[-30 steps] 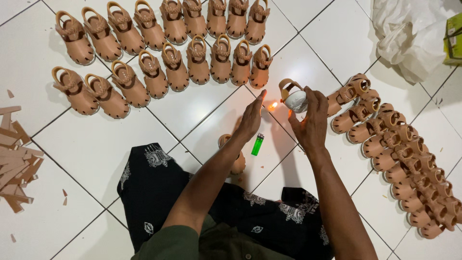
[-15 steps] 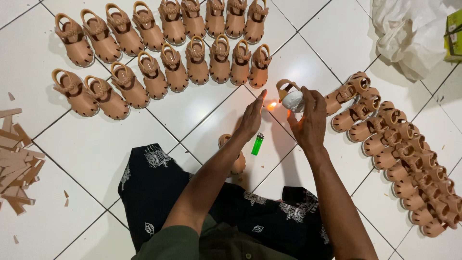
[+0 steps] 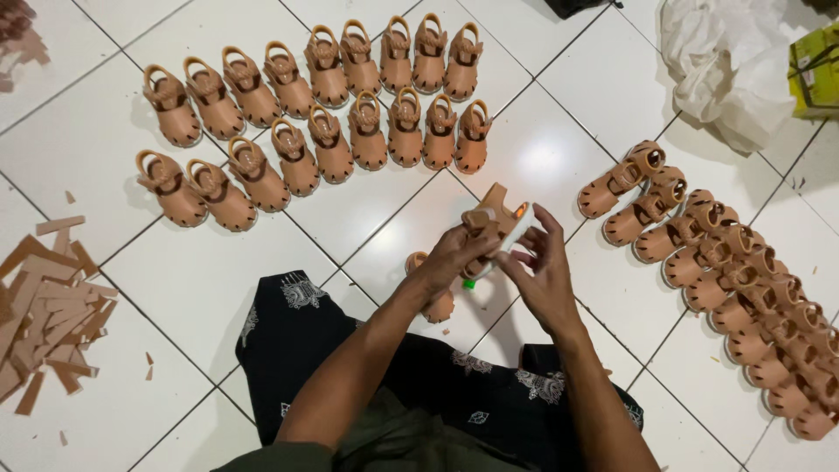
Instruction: The person sits on the floor and repeatedly applies a white substance to the straps of small brown sandals using a white applicator. They also use a lighter to heat the strap area. Finished sandals are placed in a separate group on the floor.
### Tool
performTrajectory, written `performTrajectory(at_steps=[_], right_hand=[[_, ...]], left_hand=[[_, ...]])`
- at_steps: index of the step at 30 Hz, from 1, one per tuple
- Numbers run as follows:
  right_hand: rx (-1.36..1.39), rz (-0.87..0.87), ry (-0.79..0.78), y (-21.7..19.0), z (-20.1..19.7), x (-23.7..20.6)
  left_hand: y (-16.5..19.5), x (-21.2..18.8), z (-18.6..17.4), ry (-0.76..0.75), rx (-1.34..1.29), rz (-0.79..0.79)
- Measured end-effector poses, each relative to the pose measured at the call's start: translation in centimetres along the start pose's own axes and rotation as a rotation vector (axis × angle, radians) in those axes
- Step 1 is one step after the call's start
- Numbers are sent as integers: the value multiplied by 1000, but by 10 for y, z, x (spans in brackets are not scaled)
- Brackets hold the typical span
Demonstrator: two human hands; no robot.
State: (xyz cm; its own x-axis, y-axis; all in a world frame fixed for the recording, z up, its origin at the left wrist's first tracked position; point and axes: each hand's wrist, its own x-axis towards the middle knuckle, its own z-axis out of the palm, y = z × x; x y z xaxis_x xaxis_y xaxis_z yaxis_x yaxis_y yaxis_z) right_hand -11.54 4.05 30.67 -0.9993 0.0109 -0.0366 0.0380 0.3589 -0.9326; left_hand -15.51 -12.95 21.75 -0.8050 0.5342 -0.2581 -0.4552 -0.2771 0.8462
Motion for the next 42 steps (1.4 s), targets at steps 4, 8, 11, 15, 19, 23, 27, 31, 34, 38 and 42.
performTrajectory(at_steps=[4, 8, 11, 15, 19, 23, 27, 31, 34, 38, 42], right_hand=[[-171, -208, 89, -22, -7, -43], [-40, -132, -36, -38, -13, -72], [141, -60, -86, -43, -15, -93], [411, 54, -95, -48, -23, -108], [513, 67, -99, -53, -33, -119], [634, 46, -198, -52, -38, -135], [307, -69, -72, -43, -53, -141], [129, -1, -86, -36, -70, -144], [-11, -73, -94, -36, -75, -141], [-225, -106, -45, -42, -78, -141], [-194, -211, 25, -43, -75, -146]], left_hand=[[-2, -57, 16, 29, 60, 70], [0, -91, 36, -11, 299, 189], [-3, -111, 58, 93, 454, 115], [3, -130, 80, 117, 192, 113], [17, -156, 80, -241, -274, 48], [13, -156, 91, -521, -756, -84], [4, -140, 94, -422, -486, 113], [1, -133, 97, -118, 23, 192], [7, -131, 111, -55, 234, 281], [19, -138, 136, -109, 283, 392], [26, -145, 146, -22, 471, 417]])
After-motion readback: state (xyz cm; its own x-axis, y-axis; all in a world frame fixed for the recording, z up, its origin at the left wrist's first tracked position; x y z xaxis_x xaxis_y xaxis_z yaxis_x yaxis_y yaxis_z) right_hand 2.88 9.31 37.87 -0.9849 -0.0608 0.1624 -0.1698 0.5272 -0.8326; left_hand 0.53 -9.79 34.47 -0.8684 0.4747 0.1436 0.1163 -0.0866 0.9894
